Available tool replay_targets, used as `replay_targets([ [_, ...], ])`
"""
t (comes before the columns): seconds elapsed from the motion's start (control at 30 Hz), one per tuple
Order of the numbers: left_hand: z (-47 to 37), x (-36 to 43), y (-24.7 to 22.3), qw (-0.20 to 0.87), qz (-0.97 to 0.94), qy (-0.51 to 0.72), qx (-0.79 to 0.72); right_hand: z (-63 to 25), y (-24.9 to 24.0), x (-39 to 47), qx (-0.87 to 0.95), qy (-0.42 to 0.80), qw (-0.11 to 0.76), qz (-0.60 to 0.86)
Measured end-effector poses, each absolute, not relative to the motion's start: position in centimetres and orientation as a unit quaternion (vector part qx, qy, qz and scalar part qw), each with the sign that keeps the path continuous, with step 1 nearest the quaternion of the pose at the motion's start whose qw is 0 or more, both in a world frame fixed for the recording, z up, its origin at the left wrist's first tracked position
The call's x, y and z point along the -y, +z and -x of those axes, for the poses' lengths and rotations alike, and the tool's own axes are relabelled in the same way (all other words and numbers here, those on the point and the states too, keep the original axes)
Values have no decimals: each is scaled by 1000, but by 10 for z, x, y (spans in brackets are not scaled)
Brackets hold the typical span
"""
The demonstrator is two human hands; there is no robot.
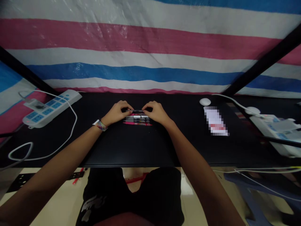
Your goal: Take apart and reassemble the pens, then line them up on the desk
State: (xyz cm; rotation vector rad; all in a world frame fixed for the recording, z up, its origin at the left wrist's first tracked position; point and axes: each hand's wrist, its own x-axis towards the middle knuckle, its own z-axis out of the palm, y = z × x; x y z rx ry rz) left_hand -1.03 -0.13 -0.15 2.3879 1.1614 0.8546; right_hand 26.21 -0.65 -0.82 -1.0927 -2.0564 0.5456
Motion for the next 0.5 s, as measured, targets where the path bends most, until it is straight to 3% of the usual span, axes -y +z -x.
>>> replay_targets([
  [0.5,10,-1,-2,178,-855,302,-382,-261,3,11,803,201,352,437],
])
